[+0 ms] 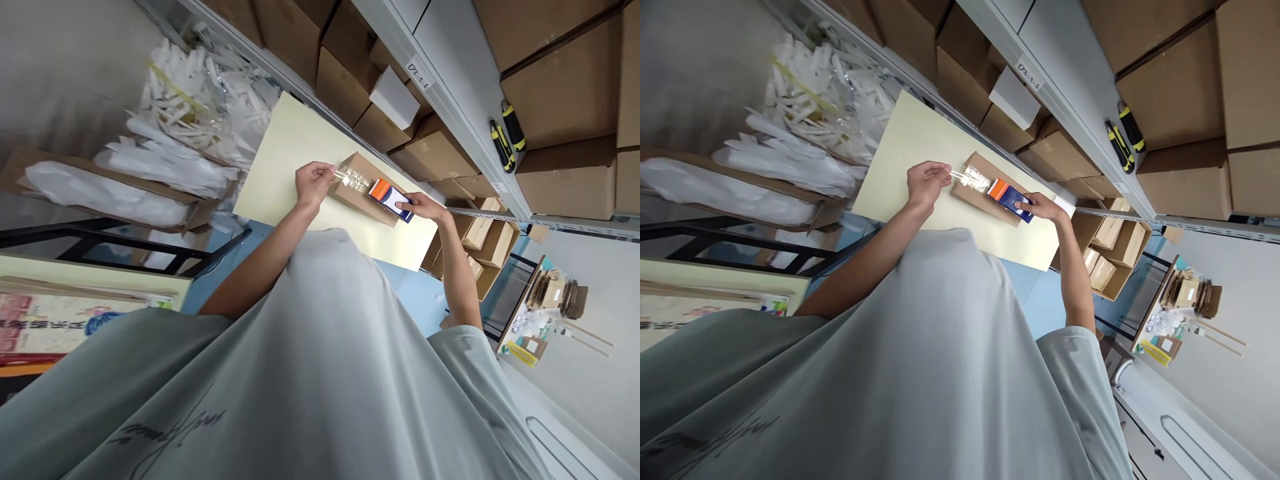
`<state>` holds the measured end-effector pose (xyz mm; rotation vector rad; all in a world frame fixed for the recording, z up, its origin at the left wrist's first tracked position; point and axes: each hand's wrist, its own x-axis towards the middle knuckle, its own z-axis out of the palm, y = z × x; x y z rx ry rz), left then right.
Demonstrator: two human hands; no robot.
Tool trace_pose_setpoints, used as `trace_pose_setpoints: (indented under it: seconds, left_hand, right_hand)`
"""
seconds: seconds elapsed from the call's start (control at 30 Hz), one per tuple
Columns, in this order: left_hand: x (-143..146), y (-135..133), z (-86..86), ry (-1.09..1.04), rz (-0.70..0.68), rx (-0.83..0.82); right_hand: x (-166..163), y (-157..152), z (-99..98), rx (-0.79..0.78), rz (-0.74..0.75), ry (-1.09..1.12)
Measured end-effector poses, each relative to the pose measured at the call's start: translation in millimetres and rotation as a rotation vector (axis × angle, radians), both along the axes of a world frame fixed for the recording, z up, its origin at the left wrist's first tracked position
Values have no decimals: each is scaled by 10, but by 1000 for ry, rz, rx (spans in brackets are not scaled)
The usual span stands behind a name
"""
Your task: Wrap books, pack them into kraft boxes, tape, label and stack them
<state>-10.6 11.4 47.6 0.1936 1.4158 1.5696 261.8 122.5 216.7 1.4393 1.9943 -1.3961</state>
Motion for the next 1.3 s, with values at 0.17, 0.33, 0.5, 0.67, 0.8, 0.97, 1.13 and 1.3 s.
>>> trace_pose_setpoints:
  seconds: [0.17,0.33,0.5,0.67,0.8,0.97,1.13,1.3]
  left_hand:
    - [-3,101,-189,39,-24,-39]
    - [68,222,-385,107,-119,-98]
    - [30,165,-461,268,-144,-190]
    - [56,84,-236,483,-232,-85]
    - [142,128,-80,542,-283,-97]
    - [131,191,-135,548,-332,-142]
    - [82,197,-219,689,-357,-242]
    - [-10,192,-253,786,-475,-225]
  right_hand:
    - [9,26,-68,-17,9,-18]
    - [8,20,-94,-6,18,1]
    - [-58,-54,-26,14,16,-18]
    - [-44,-92,-40,11,11,30]
    - [17,-64,-102,22,27,52]
    - [85,14,-331,-10,84,93]
    - [209,147,-785,79,141,188]
    - [1035,320,-655,104,170,172]
